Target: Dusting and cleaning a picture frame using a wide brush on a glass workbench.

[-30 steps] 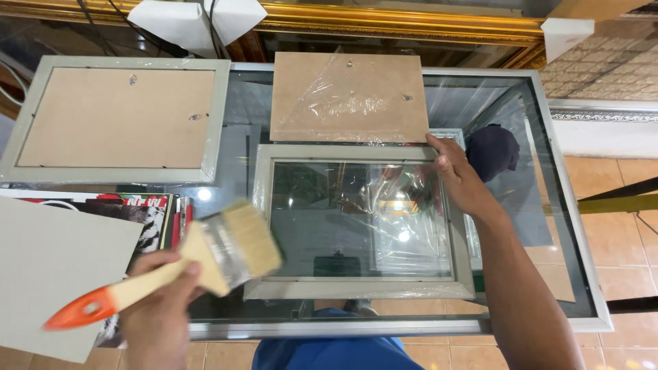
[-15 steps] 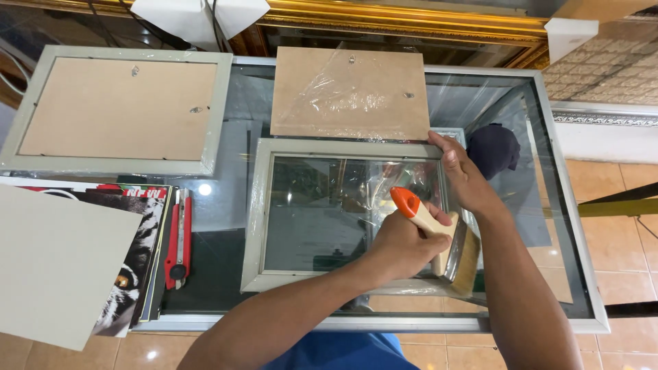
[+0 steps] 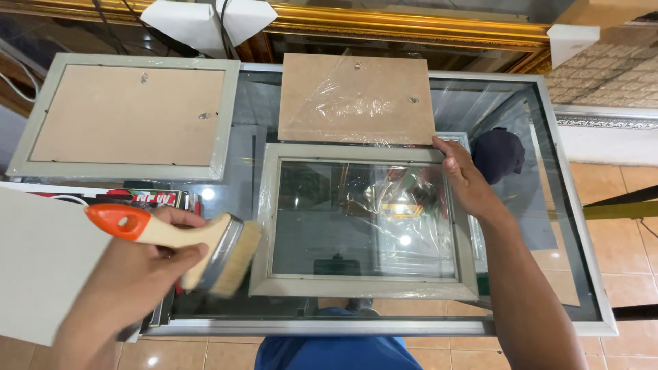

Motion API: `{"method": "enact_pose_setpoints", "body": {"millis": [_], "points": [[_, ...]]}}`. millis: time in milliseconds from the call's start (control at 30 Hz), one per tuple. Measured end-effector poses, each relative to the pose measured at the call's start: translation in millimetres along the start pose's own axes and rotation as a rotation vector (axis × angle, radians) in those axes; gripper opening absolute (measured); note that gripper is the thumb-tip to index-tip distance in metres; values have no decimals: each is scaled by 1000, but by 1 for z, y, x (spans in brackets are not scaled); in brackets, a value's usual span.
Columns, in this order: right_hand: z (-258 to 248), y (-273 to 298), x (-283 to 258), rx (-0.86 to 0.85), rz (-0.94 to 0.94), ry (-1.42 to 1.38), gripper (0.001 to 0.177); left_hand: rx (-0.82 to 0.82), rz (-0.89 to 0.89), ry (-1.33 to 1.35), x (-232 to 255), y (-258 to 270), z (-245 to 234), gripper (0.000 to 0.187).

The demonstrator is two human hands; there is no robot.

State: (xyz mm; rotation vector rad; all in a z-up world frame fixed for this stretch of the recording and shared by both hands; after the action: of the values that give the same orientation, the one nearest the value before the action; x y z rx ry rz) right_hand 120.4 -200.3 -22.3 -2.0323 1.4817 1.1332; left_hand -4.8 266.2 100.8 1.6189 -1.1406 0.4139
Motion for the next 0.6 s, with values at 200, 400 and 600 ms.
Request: {"method": "enact_pose_setpoints", "body": {"millis": [200,400,600], "points": [[3,0,4,54,-137,59,75,-382,61,-497,35,-40,37,30],[2,-2,1,-6,-13,42,64,-376,465,-508,97,-125,74,31],[3,-1,-4,-26,-11,60,69,-50,698,-379,157,-138,44,27]]}}
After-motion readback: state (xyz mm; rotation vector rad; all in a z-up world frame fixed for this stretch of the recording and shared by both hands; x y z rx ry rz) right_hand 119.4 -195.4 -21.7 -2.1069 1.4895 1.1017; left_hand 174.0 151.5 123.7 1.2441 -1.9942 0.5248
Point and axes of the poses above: each hand's wrist, its own y-axis away from the middle knuckle, its own z-axis out of the palm, x = y × z, the point moved 7 cm from there along -y, towards the middle knuckle, and after that the axes turned 14 degrees about -x, right-handed, at the moved point
